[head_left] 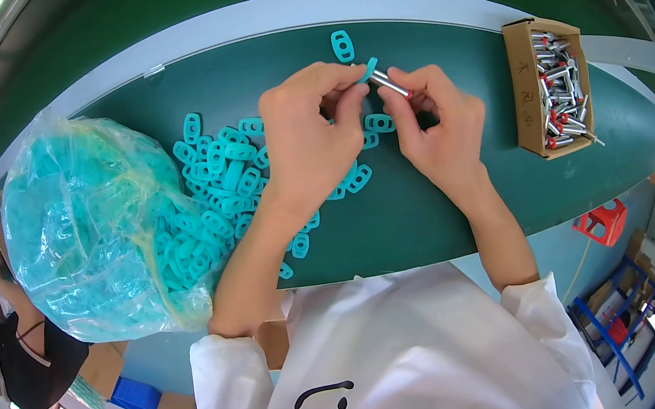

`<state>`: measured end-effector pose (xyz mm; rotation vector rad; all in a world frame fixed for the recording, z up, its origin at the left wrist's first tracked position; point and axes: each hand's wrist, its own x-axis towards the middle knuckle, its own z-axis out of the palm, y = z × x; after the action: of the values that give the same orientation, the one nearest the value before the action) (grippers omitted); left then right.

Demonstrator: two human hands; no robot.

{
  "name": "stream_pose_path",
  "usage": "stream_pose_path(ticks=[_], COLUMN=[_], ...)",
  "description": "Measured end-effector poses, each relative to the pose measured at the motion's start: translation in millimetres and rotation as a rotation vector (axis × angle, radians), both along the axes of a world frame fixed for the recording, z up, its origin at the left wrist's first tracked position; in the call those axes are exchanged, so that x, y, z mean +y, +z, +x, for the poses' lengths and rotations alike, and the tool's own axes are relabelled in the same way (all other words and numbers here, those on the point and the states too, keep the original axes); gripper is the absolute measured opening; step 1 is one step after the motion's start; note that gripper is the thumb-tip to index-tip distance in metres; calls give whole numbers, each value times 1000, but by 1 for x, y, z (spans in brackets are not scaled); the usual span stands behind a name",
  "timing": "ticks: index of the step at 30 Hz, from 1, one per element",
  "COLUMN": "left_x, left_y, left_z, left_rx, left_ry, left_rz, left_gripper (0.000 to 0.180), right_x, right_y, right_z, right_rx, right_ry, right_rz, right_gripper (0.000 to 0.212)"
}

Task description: The person assembles small green plastic components with metal pins by hand, fitting the pins into the components.

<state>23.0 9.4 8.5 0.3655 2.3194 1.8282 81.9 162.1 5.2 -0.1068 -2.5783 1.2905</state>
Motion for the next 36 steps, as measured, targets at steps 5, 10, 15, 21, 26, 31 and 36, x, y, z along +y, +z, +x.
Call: stream_pose_path(ticks=[5,10,15,21,26,31,36], left_x=[1,-6,-8,-8,-8,-8,-4], left_y=[-7,7,-11,-15,-16,-12,-21], left_z=[-1,3,-9,-20,-20,-20,-14], left_rx=[66,48,-51,-89,-100,-129,-54], left_ry=[43,36,26,6,10,14,45], left_rz=[89,32,98,197,172,167,151], left_gripper=[14,16,16,17,17,17,17], right_x=[-2,-8,-6,-14,-10,-9,-14], right_y=[16,13,6,7,7,11,9], right_z=[-2,-8,-19,-28,-27,-25,-23], right_rx=[-128,-112,12,65,124,34,7], right_ry=[-74,-10,44,23,3,-34,-99], right_rz=[-540,-519,-53,15,-17,-123,-229], right_gripper=[8,8,10,15,18,20,18])
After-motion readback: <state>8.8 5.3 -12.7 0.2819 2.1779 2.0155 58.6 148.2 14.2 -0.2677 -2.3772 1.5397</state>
